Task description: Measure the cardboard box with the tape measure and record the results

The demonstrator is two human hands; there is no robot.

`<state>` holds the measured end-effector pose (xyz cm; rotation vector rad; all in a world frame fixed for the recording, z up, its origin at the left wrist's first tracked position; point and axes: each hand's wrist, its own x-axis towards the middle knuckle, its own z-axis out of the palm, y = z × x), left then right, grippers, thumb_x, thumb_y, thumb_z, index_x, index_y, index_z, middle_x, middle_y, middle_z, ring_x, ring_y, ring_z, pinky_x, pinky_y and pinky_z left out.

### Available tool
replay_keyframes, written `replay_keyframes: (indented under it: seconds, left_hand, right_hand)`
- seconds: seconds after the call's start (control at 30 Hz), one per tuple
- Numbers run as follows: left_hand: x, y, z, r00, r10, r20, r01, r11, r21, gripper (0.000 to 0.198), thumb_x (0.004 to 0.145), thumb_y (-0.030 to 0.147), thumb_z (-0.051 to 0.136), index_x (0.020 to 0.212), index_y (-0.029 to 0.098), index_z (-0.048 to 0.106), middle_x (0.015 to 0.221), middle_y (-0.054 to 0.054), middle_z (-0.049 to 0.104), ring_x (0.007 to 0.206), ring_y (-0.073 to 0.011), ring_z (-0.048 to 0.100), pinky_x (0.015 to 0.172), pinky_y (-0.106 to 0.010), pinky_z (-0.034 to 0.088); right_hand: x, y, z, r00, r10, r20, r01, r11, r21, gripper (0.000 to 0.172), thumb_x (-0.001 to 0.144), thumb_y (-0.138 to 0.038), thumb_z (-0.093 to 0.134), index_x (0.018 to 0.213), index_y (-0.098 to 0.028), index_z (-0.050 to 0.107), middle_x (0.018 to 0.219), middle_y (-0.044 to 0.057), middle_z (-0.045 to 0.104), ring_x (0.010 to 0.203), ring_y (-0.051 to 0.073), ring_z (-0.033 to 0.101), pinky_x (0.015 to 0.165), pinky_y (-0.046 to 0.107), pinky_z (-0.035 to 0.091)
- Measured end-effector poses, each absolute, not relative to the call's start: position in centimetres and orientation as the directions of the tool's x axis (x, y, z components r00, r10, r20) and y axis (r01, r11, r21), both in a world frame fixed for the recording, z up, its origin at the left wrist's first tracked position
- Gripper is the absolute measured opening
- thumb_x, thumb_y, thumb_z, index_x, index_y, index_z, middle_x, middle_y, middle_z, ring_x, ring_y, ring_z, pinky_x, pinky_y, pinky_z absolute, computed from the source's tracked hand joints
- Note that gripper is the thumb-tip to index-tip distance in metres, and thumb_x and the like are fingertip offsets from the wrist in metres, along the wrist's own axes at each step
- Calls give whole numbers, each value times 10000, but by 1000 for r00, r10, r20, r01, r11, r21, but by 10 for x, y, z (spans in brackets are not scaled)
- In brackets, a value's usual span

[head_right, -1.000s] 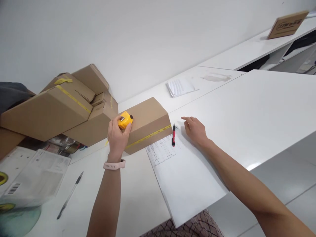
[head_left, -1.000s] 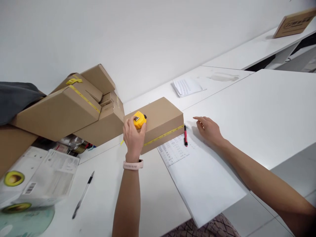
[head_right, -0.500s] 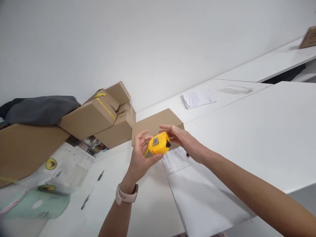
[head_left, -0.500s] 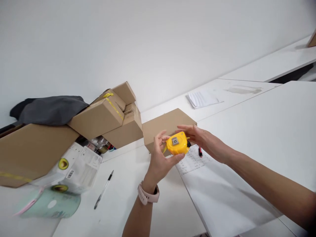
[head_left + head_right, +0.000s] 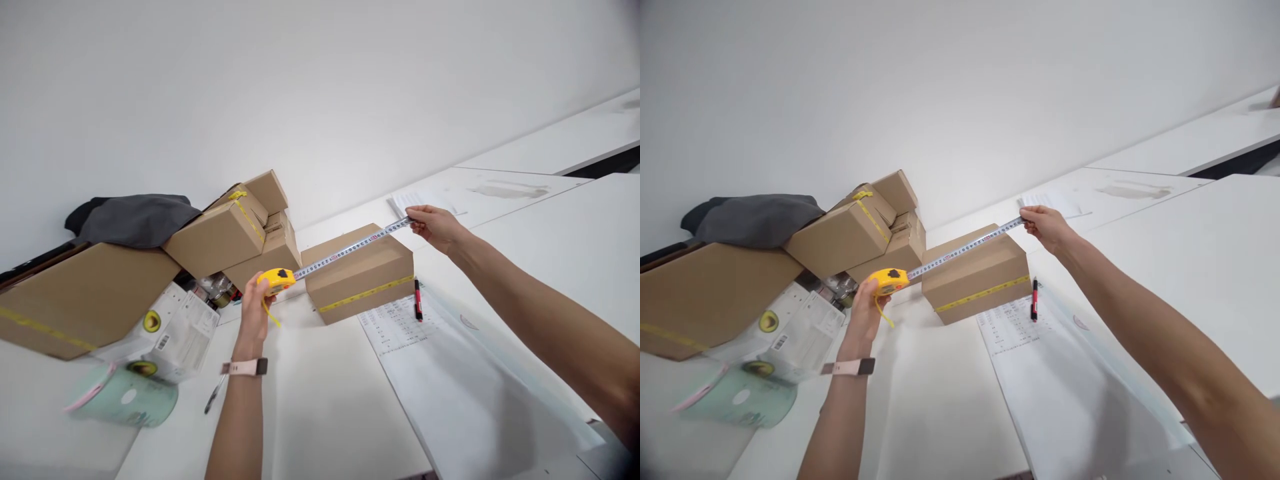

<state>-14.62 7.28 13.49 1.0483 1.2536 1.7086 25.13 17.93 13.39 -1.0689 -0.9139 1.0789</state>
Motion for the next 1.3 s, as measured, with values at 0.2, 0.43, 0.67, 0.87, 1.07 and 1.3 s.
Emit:
replay_keyframes:
  seconds: [0.2,0.43,0.67,0.87,1.07,1.3]
  left_hand:
    - [-175,99,122,-430,902,27,-205,-127,971,321,744,364,779,963,172,643,798,-20,717,652,-143,668,604,-231,510]
    - [-148,118,108,-365,931,-22,-321,-103,942,355,760,313,810,1026,168,625,901,-67,753,779,-210,740,785,-363,601]
    - [-141,129,103,-326,945,-10,-413,-133,901,372,788,395,782,1030,140,661,977,-117,757,856,-246,752,834,-414,610]
    - [-133,150,101,-444,896,16,-427,-227,875,376,759,402,815,1004,190,624,858,-38,739,821,-217,744,816,-384,606]
    - [-137,152,99,-420,907,26,-425,-222,878,376,735,392,824,984,179,640,887,-62,751,844,-238,746,825,-405,604]
    - [-150,142,104,-400,916,25,-400,-199,895,348,734,346,810,982,158,655,909,-78,758,832,-241,745,808,-422,617]
  right_hand:
    - [231,203,104,297,955,-11,-103,20,-994,184,765,-220,771,734,-182,593,671,6,587,581,107,512,545,244,448]
    - [213,201,93,241,969,-52,47,-65,-997,213,717,-348,802,806,-186,696,905,62,732,784,182,643,643,278,488]
    - [217,202,92,241,967,-77,174,-122,-977,259,719,-451,784,701,-205,705,880,101,750,822,250,656,633,327,472]
    - [217,203,89,253,965,-66,213,-122,-970,265,750,-461,745,636,-230,684,804,96,744,766,254,664,610,342,461]
    - [219,205,86,228,973,-35,280,-100,-955,288,748,-494,733,644,-229,692,746,91,727,767,267,658,593,341,453]
    - [217,206,86,203,979,-21,314,-86,-946,310,763,-515,712,669,-220,704,760,84,729,754,247,641,599,334,441]
